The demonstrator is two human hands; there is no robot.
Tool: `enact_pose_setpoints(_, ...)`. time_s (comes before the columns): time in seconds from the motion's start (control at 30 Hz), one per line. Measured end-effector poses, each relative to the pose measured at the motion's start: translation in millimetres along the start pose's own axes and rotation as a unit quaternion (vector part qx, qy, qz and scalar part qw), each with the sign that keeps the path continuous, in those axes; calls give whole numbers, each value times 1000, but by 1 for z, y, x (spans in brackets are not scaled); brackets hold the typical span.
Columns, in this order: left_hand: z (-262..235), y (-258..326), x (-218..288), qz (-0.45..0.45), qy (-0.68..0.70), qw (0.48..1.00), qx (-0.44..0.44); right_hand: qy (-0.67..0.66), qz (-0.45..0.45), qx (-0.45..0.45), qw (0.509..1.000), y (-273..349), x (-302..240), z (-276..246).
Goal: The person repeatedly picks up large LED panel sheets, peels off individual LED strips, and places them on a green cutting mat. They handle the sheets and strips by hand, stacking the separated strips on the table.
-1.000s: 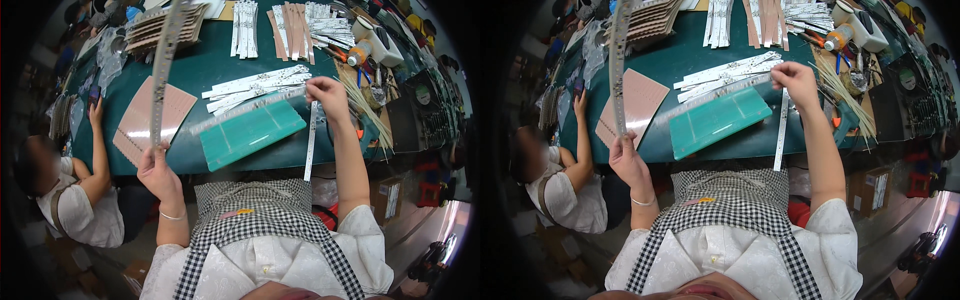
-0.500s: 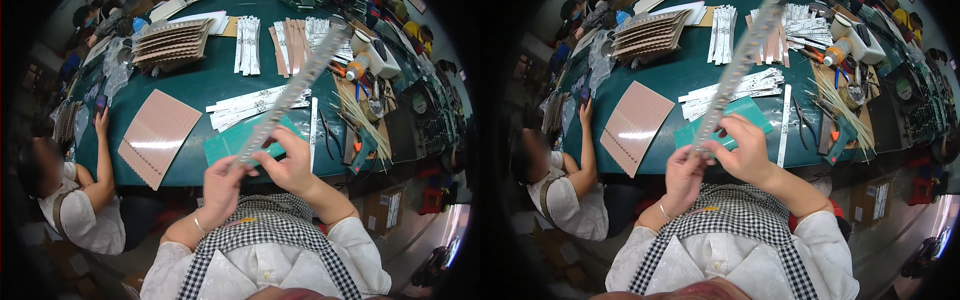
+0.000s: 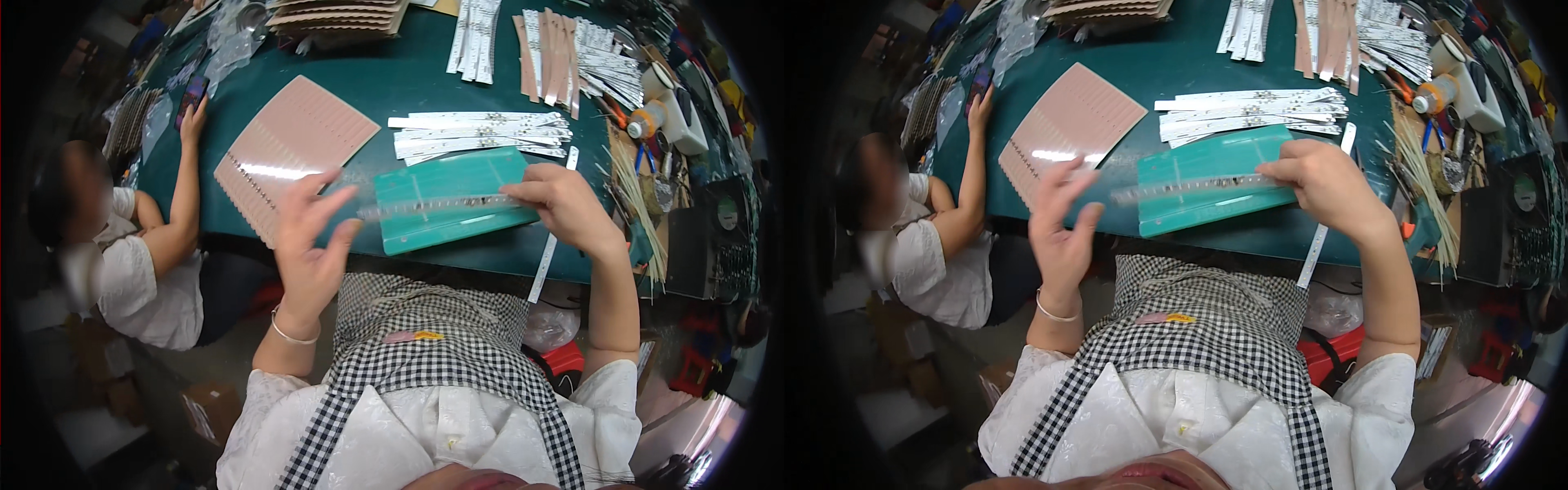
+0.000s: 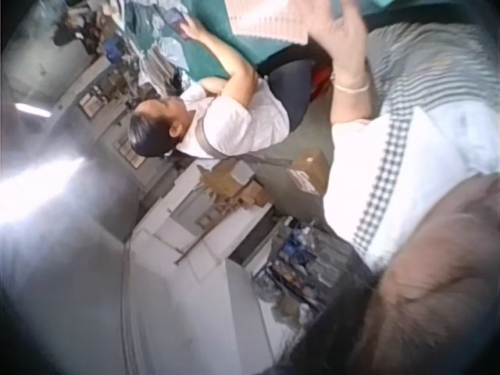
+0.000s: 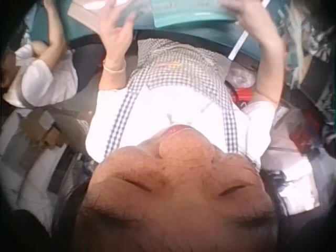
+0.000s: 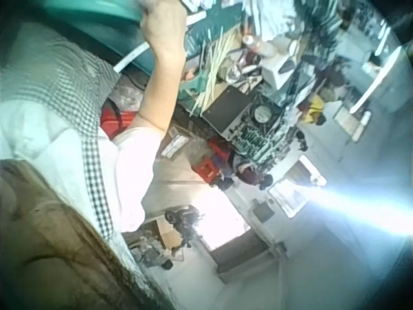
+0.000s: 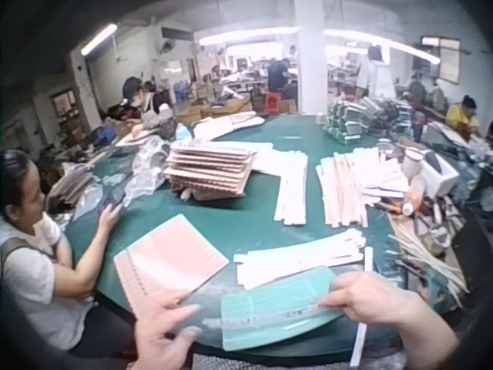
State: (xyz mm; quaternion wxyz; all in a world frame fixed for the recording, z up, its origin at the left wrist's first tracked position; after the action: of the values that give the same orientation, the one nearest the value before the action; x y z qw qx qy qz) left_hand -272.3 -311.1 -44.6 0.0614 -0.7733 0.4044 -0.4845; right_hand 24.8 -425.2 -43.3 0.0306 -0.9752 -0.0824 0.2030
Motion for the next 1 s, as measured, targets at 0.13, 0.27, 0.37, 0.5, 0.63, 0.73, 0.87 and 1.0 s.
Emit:
enact_pose_setpoints(0.13,16,9,-12,-45,-28,992,-117,-12,0,-29,1000,-11,-2,17)
enact_pose_setpoints(0.27,22,13,-20,-82,-4,987,-140,-47,-9,-18,999,-11,6,25)
enact_pose_setpoints(0.37,26,14,-21,-111,-12,980,-162,-51,3,-37,998,-11,9,19)
enact_pose_setpoints(0.5,29,15,-22,-114,49,981,-147,-67,11,-50,996,-9,11,17)
enact_pose_setpoints(0.63,27,9,-23,-183,85,963,-177,-64,16,-44,997,-12,16,23)
enact_pose_setpoints(0.73,29,12,-35,-159,91,971,-151,-75,17,-18,997,-18,11,23)
enact_pose_setpoints(0.87,29,10,-33,-163,78,968,-171,-107,26,-28,994,-12,15,20)
enact_pose_setpoints(1.0,33,8,-33,-164,94,968,-163,-109,-7,21,994,-6,21,20)
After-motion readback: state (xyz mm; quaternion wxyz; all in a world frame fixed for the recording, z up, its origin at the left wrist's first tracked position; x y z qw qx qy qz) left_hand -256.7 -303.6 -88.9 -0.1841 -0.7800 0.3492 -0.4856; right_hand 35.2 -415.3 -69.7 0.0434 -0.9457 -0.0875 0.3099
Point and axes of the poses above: each hand's wrist, its own y-axis away from the middle knuckle, its own z-axis out of the palm, x = y × z, the point moved 2 cm from there along -y, towards the middle knuckle, and after that the axes turned 3 degrees about y, right-handed, at the moved point
